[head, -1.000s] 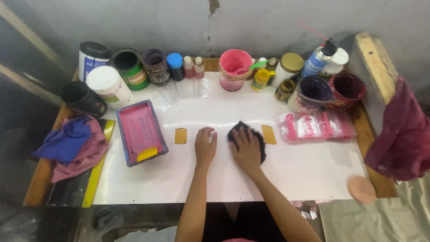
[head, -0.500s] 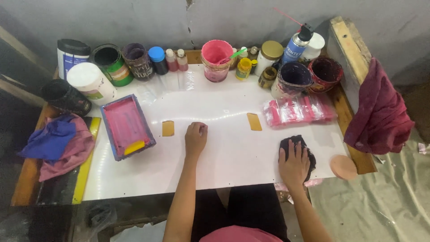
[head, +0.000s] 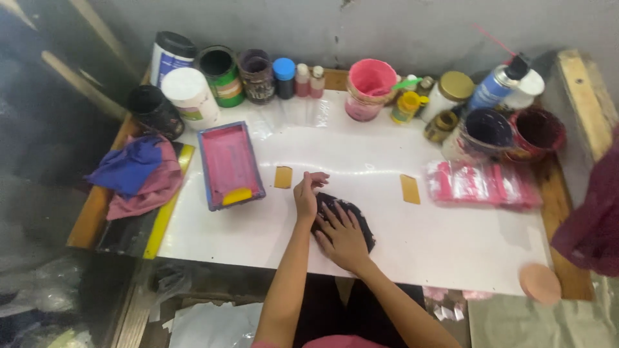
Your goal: The person wipes a white table surface with a dark cloth, then picks up a pink container and stirs its contents with a green spatula. They place the container down, smooth a clear plastic sheet on the table, and finally use a yellow sponge to spread pink paint inside a rectangular tray.
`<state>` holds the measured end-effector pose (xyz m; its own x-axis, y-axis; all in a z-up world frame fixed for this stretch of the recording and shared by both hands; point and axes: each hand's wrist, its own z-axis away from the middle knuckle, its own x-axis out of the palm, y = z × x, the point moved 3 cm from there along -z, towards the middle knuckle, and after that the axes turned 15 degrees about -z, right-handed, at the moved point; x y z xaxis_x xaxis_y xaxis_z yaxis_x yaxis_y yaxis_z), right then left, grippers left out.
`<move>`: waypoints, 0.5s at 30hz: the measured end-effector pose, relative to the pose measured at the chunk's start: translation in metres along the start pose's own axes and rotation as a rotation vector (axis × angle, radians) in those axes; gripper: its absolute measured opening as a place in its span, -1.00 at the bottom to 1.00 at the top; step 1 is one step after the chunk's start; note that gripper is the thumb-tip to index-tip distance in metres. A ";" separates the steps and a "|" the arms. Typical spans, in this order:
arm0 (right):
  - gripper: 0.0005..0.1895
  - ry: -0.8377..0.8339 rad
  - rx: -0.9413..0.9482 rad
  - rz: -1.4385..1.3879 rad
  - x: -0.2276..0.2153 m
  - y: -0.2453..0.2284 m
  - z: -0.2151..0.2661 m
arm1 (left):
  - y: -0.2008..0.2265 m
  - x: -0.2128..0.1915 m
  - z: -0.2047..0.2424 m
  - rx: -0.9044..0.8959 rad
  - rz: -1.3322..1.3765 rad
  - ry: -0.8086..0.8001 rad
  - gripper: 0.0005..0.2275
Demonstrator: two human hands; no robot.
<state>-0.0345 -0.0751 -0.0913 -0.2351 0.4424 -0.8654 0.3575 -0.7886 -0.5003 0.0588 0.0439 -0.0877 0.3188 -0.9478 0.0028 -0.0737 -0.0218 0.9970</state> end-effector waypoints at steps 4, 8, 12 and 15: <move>-0.48 -0.013 -0.113 -0.021 -0.009 0.014 -0.040 | -0.032 -0.012 -0.020 -0.100 0.241 0.092 -0.51; -0.48 0.200 -0.076 0.121 -0.007 0.043 -0.090 | -0.045 -0.013 -0.025 -0.199 0.443 0.108 -0.34; -0.43 0.210 0.246 0.027 -0.017 0.044 -0.122 | -0.049 -0.008 -0.023 -0.170 0.365 0.054 -0.32; -0.43 0.195 0.230 0.072 -0.003 0.037 -0.119 | -0.057 -0.009 -0.024 -0.173 0.396 0.060 -0.34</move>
<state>0.0868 -0.0547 -0.1098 -0.0309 0.4379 -0.8985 0.1479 -0.8870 -0.4374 0.0830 0.0611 -0.1425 0.3527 -0.8521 0.3867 -0.0439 0.3978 0.9164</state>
